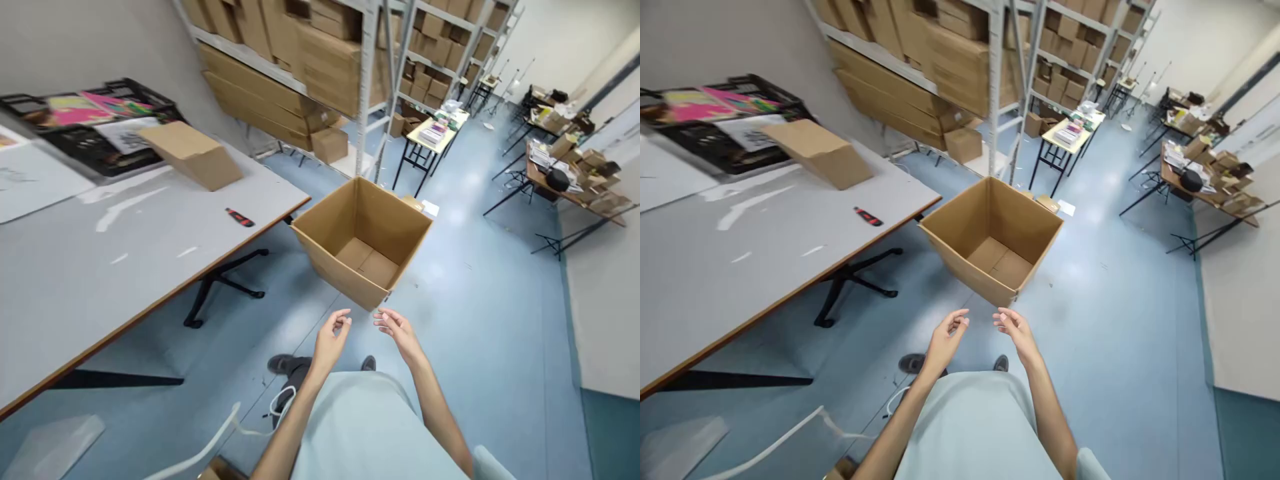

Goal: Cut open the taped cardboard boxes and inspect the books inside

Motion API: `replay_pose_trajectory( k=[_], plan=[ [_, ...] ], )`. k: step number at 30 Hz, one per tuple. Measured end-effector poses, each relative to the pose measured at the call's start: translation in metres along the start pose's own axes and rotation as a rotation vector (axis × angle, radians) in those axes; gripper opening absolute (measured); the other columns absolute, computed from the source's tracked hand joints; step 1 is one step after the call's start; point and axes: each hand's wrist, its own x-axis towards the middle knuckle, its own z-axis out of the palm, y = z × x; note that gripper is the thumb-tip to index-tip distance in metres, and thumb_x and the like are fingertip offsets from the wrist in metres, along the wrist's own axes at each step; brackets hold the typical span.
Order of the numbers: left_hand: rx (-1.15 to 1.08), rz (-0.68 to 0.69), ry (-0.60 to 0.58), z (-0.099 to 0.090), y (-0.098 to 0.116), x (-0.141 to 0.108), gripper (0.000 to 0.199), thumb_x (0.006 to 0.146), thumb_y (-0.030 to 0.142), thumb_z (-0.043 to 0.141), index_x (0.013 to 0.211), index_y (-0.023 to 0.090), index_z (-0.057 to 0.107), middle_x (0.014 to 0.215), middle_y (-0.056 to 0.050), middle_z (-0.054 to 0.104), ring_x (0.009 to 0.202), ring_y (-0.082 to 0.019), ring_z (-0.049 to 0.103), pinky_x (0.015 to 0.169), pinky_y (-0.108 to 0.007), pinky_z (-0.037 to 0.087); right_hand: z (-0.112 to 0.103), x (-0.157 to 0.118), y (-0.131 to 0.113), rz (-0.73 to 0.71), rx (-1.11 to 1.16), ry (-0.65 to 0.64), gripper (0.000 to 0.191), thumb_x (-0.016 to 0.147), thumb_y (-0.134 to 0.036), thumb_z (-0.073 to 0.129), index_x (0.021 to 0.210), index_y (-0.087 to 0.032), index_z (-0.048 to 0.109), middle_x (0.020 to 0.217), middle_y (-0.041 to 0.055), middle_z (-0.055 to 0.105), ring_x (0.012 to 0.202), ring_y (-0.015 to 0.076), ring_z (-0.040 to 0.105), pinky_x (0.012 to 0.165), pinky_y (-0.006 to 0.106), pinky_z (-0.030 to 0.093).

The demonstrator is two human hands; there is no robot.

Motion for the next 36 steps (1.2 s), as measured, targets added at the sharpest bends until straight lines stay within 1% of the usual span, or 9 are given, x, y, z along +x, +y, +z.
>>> replay_pose_trajectory(
  k=[3, 6, 10, 14, 20, 26, 30, 33, 36],
  plan=[
    [0.033, -0.018, -0.293, 0.090, 0.007, -0.013, 0.047, 0.093, 0.059, 0.069, 0.120, 0.021, 0.080, 0.096, -0.008, 0.081, 0.097, -0.028, 0.081, 0.100, -0.045, 0.065, -0.071, -0.026, 0.003, -0.030, 0.076, 0.134, 0.079, 0.072, -0.085, 0.098, 0.123, -0.025, 0.088, 0.128, 0.0161, 0.089, 0.112, 0.0315, 0.084, 0.105, 0.048, 0.062],
    [0.051, -0.016, -0.541, 0.165, 0.022, -0.024, 0.043, 0.096, 0.055, 0.069, 0.122, 0.022, 0.080, 0.108, -0.010, 0.085, 0.106, -0.029, 0.083, 0.106, -0.047, 0.065, -0.128, -0.053, 0.009, -0.043, 0.178, 0.273, 0.077, 0.075, -0.083, 0.097, 0.124, -0.025, 0.088, 0.128, 0.0163, 0.089, 0.112, 0.0318, 0.084, 0.104, 0.047, 0.062],
    [0.078, -0.005, -0.729, 0.243, 0.040, -0.026, 0.038, 0.100, 0.049, 0.069, 0.124, 0.022, 0.080, 0.119, -0.012, 0.087, 0.113, -0.030, 0.084, 0.108, -0.046, 0.065, -0.176, -0.063, 0.013, -0.045, 0.320, 0.434, 0.074, 0.075, -0.081, 0.098, 0.123, -0.024, 0.088, 0.131, 0.0164, 0.088, 0.117, 0.0325, 0.083, 0.103, 0.045, 0.063],
    [0.051, -0.010, -0.789, 0.307, 0.047, -0.006, 0.038, 0.100, 0.047, 0.071, 0.127, 0.021, 0.080, 0.119, -0.011, 0.087, 0.110, -0.028, 0.084, 0.105, -0.043, 0.065, -0.217, -0.040, -0.005, -0.077, 0.346, 0.483, 0.071, 0.079, -0.081, 0.095, 0.123, -0.025, 0.089, 0.136, 0.0156, 0.087, 0.125, 0.0337, 0.081, 0.102, 0.044, 0.065],
    [-0.055, -0.117, -0.785, 0.416, 0.059, 0.067, 0.047, 0.096, 0.060, 0.076, 0.119, 0.020, 0.082, 0.101, -0.009, 0.085, 0.092, -0.026, 0.082, 0.091, -0.040, 0.066, -0.310, 0.025, -0.070, -0.041, 0.212, 0.448, 0.074, 0.081, -0.082, 0.094, 0.128, -0.025, 0.087, 0.134, 0.0149, 0.087, 0.116, 0.0328, 0.083, 0.102, 0.046, 0.065],
    [-0.100, -0.144, -0.695, 0.528, 0.101, 0.155, 0.049, 0.093, 0.062, 0.077, 0.116, 0.019, 0.085, 0.082, -0.003, 0.077, 0.079, -0.022, 0.073, 0.079, -0.035, 0.060, -0.396, 0.095, -0.158, 0.018, 0.093, 0.453, 0.066, 0.086, -0.079, 0.091, 0.127, -0.028, 0.086, 0.136, 0.0147, 0.086, 0.116, 0.0337, 0.083, 0.105, 0.048, 0.064],
    [-0.107, -0.140, -0.685, 0.580, 0.129, 0.211, 0.046, 0.094, 0.060, 0.076, 0.115, 0.020, 0.085, 0.082, -0.002, 0.076, 0.081, -0.023, 0.074, 0.083, -0.036, 0.061, -0.440, 0.144, -0.204, 0.032, 0.051, 0.449, 0.065, 0.089, -0.078, 0.089, 0.131, -0.028, 0.085, 0.140, 0.0148, 0.085, 0.120, 0.0344, 0.082, 0.108, 0.050, 0.063],
    [-0.094, -0.132, -0.682, 0.610, 0.144, 0.254, 0.044, 0.097, 0.056, 0.074, 0.118, 0.020, 0.085, 0.086, -0.003, 0.078, 0.085, -0.023, 0.075, 0.090, -0.037, 0.062, -0.472, 0.187, -0.225, 0.042, 0.060, 0.443, 0.065, 0.090, -0.076, 0.089, 0.135, -0.028, 0.084, 0.142, 0.0155, 0.084, 0.122, 0.0346, 0.082, 0.110, 0.051, 0.062],
    [-0.089, -0.131, -0.643, 0.642, 0.151, 0.302, 0.042, 0.098, 0.053, 0.073, 0.121, 0.019, 0.085, 0.094, -0.005, 0.080, 0.092, -0.024, 0.077, 0.094, -0.037, 0.062, -0.503, 0.243, -0.244, 0.059, 0.058, 0.407, 0.064, 0.093, -0.074, 0.088, 0.137, -0.028, 0.082, 0.146, 0.0157, 0.083, 0.125, 0.0342, 0.081, 0.112, 0.051, 0.062]
  ],
)
